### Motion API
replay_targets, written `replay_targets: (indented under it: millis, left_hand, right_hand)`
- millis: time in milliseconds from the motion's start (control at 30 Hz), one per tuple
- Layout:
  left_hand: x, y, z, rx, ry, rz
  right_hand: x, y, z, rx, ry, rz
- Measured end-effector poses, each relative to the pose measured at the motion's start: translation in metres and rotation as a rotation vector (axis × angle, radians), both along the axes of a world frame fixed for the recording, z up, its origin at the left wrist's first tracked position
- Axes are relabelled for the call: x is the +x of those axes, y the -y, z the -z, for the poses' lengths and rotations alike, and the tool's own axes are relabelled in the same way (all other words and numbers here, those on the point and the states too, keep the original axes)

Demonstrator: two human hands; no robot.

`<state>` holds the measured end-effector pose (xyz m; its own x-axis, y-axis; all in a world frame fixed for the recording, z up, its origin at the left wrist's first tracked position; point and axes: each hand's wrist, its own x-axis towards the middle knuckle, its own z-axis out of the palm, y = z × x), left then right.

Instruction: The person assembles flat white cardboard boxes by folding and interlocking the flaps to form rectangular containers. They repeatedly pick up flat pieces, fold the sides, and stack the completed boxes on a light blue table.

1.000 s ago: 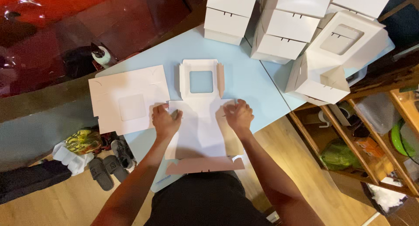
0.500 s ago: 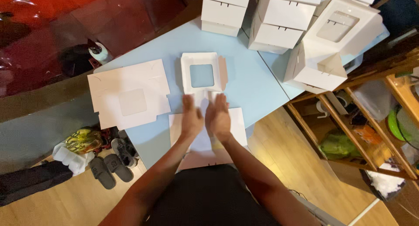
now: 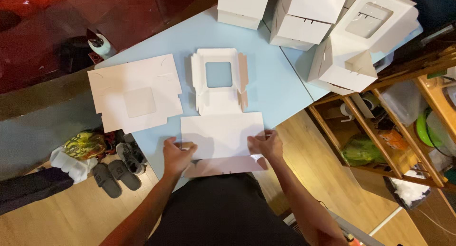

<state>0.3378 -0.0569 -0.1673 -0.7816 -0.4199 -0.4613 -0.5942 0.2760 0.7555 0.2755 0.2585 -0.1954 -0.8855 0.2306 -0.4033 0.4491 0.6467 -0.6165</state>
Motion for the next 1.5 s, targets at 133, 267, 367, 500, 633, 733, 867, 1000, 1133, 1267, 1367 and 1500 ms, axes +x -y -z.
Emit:
replay_targets:
  millis: [133,267,367,500,633,733,867,1000,1133,1267,1367,1500]
  left_hand:
    - [-0.012,-0.004,-0.017,0.155,0.042,0.07]
    - [-0.034,-0.011,-0.022,0.002,-0.051,0.078]
    - [-0.045,-0.029,-0.013,-0.077,-0.372,0.1]
    - [-0.054,-0.055,0.01,-0.188,-0.443,0.184]
    - [-0.055,-0.082,0.037,-0.327,-0.608,0.425]
    - [-0.06,-0.094,0.046,-0.535,-0.736,0.647]
    - [-0.065,-0.085,0.03,-0.379,-0.332,0.766]
    - [-0.039,-0.044,-0.003,-0.469,-0.364,0.614]
    - [-0.001,-0.018,-0.02,-0.469,-0.166,0.265]
    - [0.006,-0.024,-0.014,0.179,0.313,0.111]
    - [0.007,-0.037,0.0,-0.124,-0.019,0.16]
    - [0.007,-0.047,0.025,-0.26,-0.305,0.424]
  right_hand:
    - [-0.002,-0.002,-0.019,-0.335,0.176,0.189]
    - [-0.005,0.006,-0.03,-0.52,0.049,0.285]
    - [-0.012,0.02,-0.02,-0.249,-0.216,0.111]
    - [-0.021,0.05,0.01,0.105,-0.611,-0.164]
    - [-0.02,0.08,0.028,0.23,-0.649,-0.42]
    - [-0.017,0.091,0.023,0.173,-0.58,-0.437]
    - [-0.017,0.076,-0.005,0.139,-0.584,-0.566]
    - [0.014,0.04,-0.034,0.134,-0.621,-0.203]
    - [0.044,0.017,-0.036,0.168,-0.269,0.206]
    - [0.057,0.017,-0.011,-0.146,-0.003,0.381]
    - [0.065,0.028,0.016,-0.167,-0.219,0.341]
    - [0.064,0.052,0.051,-0.193,-0.696,-0.056]
